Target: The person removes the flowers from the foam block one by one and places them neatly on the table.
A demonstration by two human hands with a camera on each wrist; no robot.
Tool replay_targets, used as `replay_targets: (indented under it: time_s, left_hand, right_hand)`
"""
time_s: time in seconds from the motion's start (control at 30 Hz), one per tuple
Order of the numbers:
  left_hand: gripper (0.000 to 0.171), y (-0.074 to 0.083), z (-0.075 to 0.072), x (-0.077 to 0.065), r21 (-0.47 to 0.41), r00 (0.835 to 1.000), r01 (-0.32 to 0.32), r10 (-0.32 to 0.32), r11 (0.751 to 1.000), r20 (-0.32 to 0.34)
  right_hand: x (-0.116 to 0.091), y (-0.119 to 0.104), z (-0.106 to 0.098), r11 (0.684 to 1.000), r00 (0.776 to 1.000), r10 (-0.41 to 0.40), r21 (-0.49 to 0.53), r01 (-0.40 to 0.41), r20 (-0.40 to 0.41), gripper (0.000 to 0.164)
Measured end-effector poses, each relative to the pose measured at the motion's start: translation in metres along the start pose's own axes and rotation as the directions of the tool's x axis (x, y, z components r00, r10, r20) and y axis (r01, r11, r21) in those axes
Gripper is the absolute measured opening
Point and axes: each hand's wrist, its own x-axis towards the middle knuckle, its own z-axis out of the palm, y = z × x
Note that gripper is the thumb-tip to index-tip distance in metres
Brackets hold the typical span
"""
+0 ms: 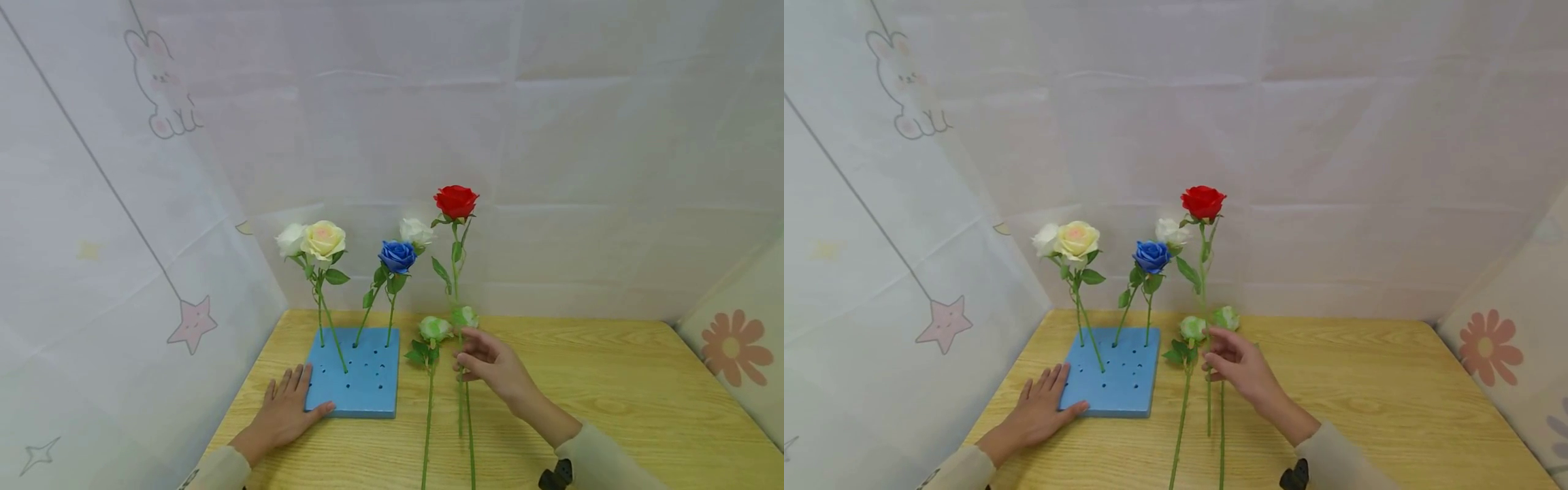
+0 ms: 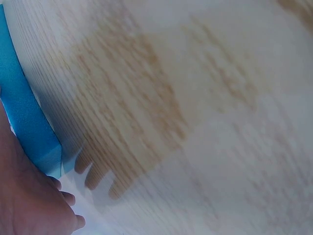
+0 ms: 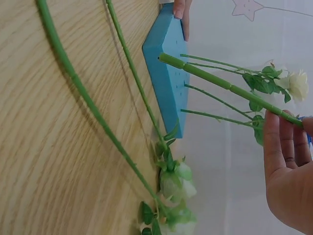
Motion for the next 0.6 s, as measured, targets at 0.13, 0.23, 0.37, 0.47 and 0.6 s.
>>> replay_targets:
  time_s: [0.13, 0.23, 0.37, 0.47, 0.6]
  left_hand:
    - [0.107, 0.000, 0.000, 0.000, 0.000, 1.000, -0.003, 0.003, 1.000, -0.004]
    - [0.106, 0.001, -0.001, 0.000, -0.003, 1.000, -0.005, 0.005, 1.000, -0.006]
    - [0.107, 0.001, -0.001, 0.000, -0.002, 1.000, -0.002, 0.002, 1.000, -0.001]
    - [0.107, 0.002, -0.001, -0.001, -0.004, 1.000, 0.003, -0.003, 1.000, 0.004]
    - [0.107, 0.003, -0.002, -0.001, -0.014, 1.000, 0.007, -0.007, 1.000, 0.007]
  right_hand:
    - [-0.006, 0.003, -0.007, 1.000, 1.000, 0.022, -0.010, -0.022, -0.017, 0.060]
    - [-0.010, 0.005, -0.011, 0.999, 0.999, 0.035, -0.026, -0.036, -0.025, 0.063]
    - [-0.015, 0.008, -0.016, 0.998, 0.998, 0.060, -0.016, -0.060, -0.029, 0.066]
    - [-0.020, 0.009, -0.020, 0.997, 0.997, 0.072, -0.009, -0.072, -0.024, 0.066]
    - [-0.028, 0.009, -0.025, 0.996, 0.996, 0.084, -0.018, -0.084, -0.027, 0.066]
